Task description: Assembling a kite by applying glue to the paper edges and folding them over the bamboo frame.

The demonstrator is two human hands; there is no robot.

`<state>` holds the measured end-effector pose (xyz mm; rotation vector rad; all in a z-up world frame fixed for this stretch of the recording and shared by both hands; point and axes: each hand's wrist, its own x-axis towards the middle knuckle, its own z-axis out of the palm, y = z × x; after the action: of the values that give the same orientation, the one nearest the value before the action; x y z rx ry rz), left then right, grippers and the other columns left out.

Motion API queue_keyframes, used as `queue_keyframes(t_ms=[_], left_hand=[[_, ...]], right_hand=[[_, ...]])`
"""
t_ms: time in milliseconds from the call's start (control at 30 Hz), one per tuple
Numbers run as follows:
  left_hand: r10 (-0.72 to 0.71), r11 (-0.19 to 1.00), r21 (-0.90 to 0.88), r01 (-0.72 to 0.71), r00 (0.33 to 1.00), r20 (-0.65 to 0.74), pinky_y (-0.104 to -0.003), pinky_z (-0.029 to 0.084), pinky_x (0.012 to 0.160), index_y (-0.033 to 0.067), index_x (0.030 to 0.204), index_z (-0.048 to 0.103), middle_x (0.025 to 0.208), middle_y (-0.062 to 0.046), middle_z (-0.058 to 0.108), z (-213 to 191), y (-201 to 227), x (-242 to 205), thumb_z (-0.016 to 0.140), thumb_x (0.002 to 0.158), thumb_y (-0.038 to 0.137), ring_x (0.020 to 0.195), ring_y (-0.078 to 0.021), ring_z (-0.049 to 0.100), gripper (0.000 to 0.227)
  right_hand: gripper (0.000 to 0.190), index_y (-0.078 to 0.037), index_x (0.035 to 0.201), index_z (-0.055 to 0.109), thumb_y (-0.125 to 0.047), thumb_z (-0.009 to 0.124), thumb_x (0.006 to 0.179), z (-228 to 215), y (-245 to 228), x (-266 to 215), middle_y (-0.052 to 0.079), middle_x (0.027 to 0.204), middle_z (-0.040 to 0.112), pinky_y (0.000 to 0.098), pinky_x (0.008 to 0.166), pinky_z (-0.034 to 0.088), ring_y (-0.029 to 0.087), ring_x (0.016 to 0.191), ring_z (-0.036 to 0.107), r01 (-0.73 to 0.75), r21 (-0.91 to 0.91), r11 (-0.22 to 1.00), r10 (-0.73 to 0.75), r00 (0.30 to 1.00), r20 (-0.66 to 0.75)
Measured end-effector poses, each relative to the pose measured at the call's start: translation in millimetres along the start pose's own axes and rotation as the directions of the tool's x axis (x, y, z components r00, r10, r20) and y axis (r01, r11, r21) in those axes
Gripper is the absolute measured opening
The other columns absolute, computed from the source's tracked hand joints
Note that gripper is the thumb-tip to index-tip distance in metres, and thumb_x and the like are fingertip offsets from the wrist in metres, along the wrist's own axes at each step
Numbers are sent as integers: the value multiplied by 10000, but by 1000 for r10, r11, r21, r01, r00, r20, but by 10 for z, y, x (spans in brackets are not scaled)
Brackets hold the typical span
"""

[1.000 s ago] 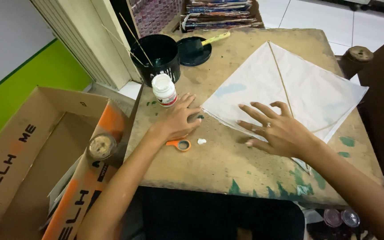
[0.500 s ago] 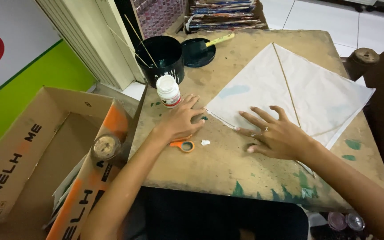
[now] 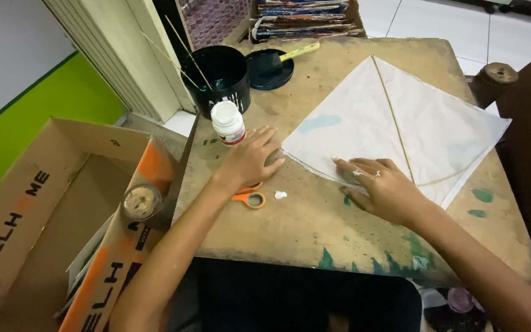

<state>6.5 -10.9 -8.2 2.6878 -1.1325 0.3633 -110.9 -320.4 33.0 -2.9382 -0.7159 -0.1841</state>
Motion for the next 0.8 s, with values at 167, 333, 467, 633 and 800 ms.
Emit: queue_keyframes(t_ms=[167, 333, 467, 633, 800], left_hand=[[12, 1000, 15, -11, 999, -48, -498, 422, 1129, 162, 1230, 656, 1393, -129, 584, 94, -80, 5, 599, 920, 414, 1367, -341, 513, 403], [-5, 1000, -18, 3, 997, -75, -503, 417, 1130, 187, 1284, 639, 1419, -101, 577, 90, -95, 14, 602, 913, 317, 1382, -322, 504, 395], [48, 995, -80, -55, 994, -97, -536, 418, 1119, 167, 1302, 633, 1400, -142, 596, -110, -2, 3, 626, 893, 255, 1353, -357, 528, 418], [178, 984, 60, -170, 965, -191, -506, 427, 1121, 184, 1323, 607, 1406, -76, 609, -40, 28, 11, 763, 842, 244, 1348, -278, 543, 509], [256, 960, 207, -187, 887, -384, -458, 488, 1064, 258, 1229, 639, 1141, 68, 693, 192, -32, 60, 802, 830, 184, 1171, -148, 633, 438]], right_hand=[[488, -277, 1414, 582, -262, 649, 932, 346, -1, 74, 20, 988, 790, 436, 950, 520, 177, 1103, 717, 53, -106, 993, -75, 973, -217], [353, -177, 1249, 685, -145, 657, 898, 350, -171, 83, 37, 850, 787, 424, 866, 528, 188, 937, 756, 111, -186, 976, -186, 869, -458], [331, -150, 1225, 684, -137, 657, 896, 178, -277, 107, 75, 859, 788, 463, 877, 531, 211, 921, 760, 106, -126, 986, -154, 870, -469], [398, -134, 1274, 674, -85, 674, 880, 94, -290, 114, 92, 875, 788, 523, 941, 515, 239, 936, 760, 144, -120, 982, -184, 860, -475], [448, -154, 1300, 650, -81, 679, 859, 44, -386, 99, 44, 927, 794, 535, 984, 470, 211, 965, 747, 189, -54, 981, -191, 856, -481]])
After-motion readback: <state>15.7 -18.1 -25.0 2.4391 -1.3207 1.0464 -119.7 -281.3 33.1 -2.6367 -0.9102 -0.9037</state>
